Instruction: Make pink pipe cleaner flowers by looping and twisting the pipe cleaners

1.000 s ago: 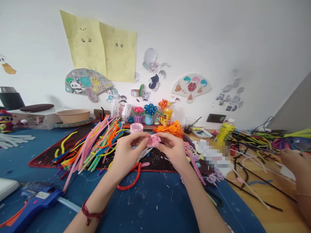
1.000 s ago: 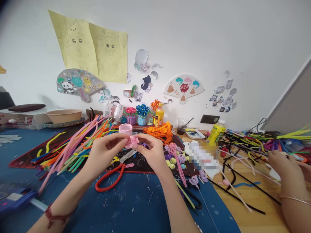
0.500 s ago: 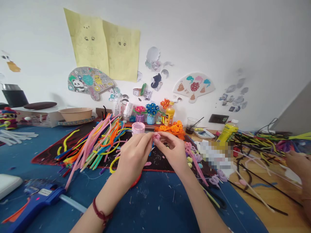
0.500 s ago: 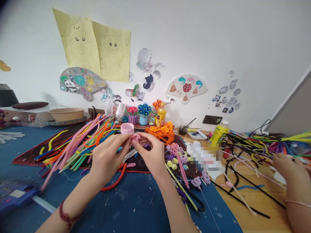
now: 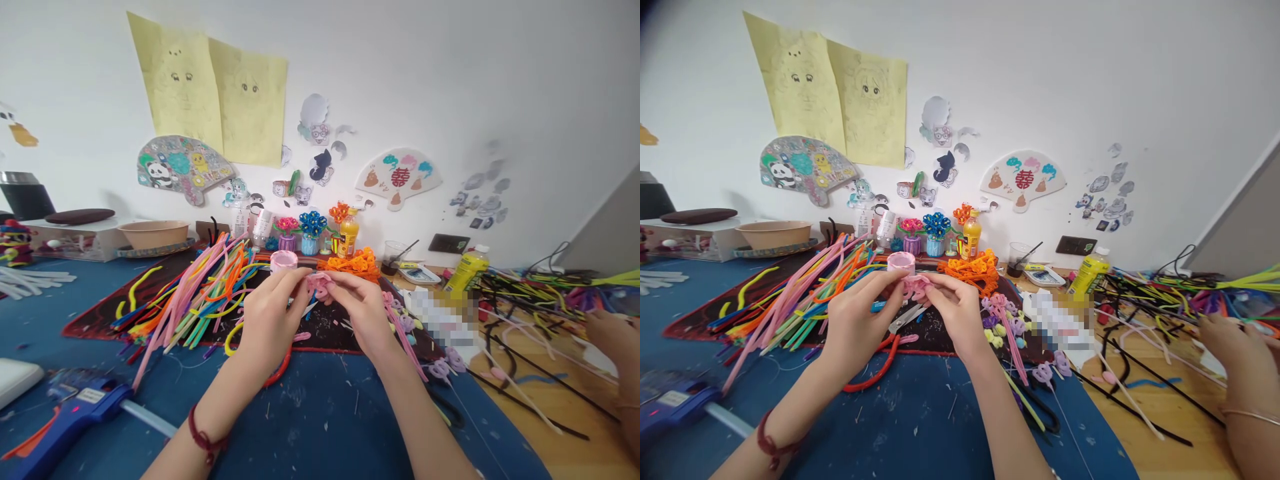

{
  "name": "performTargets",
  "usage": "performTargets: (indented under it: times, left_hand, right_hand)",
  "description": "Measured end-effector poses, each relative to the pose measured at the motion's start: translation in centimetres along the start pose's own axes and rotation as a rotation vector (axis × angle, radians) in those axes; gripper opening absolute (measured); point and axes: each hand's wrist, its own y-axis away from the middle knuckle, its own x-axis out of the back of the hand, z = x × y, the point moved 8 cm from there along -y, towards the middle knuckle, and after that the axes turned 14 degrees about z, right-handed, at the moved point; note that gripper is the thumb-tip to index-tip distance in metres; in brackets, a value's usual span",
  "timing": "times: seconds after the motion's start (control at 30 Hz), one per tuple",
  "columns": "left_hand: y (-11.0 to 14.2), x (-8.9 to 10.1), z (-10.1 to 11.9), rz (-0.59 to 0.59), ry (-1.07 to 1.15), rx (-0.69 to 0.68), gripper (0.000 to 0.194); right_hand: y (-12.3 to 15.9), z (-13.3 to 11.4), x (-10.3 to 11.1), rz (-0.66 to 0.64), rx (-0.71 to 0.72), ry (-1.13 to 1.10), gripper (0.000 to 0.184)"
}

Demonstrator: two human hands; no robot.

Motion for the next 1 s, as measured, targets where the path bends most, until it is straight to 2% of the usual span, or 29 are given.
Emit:
performTargets:
  times: [0.1, 0.23, 0.33, 0.47, 0.6, 0.77, 0.83, 1.0]
  left_hand:
    - [-0.1, -0.2, -1.0, -0.031, 0.091, 0.167, 0.016]
    - [0.0, -0.8, -2.8, -0.057, 0.348, 0.453, 0.016]
    - [0.0, -1.3, -3.4, -0.106, 0.509, 0.563, 0.016]
    - [-0.2, -1.7, -2.7, -0.220, 0.619, 0.501, 0.025]
    - [-0.4, -1.5, -2.4, -0.218, 0.535, 0.392, 0.031]
    - [-0.4, -1.3, -2.6, -0.185, 0.498, 0.359, 0.024]
    - [-0.5, -1.2, -2.6, -0.180, 0.489, 0.360, 0.023]
    - [-0.4, -1.1, -2.1, -0.201, 0.438, 0.338, 0.017]
  right_hand:
    - [0.0, 0.1, 0.0, -0.009, -0.041, -0.022, 0.019]
    - [0.0, 0.2, -0.1, -0.038, -0.061, -0.046, 0.022]
    - [0.0, 0.1, -0.2, -0.064, -0.034, -0.031, 0.025]
    - [-0.3, -0.1, 0.4, -0.026, 0.009, -0.020, 0.024]
    - [-0.3, -0.5, 0.6, -0.017, 0.041, 0.002, 0.023]
    - [0.3, -1.1, -0.4, -0.164, 0.044, -0.006, 0.033]
    - [0.5, -1.5, -0.7, -0.205, 0.102, 0.034, 0.036]
    - [1.1, -2.6, -1.1, -0.204, 0.378, 0.289, 0.035]
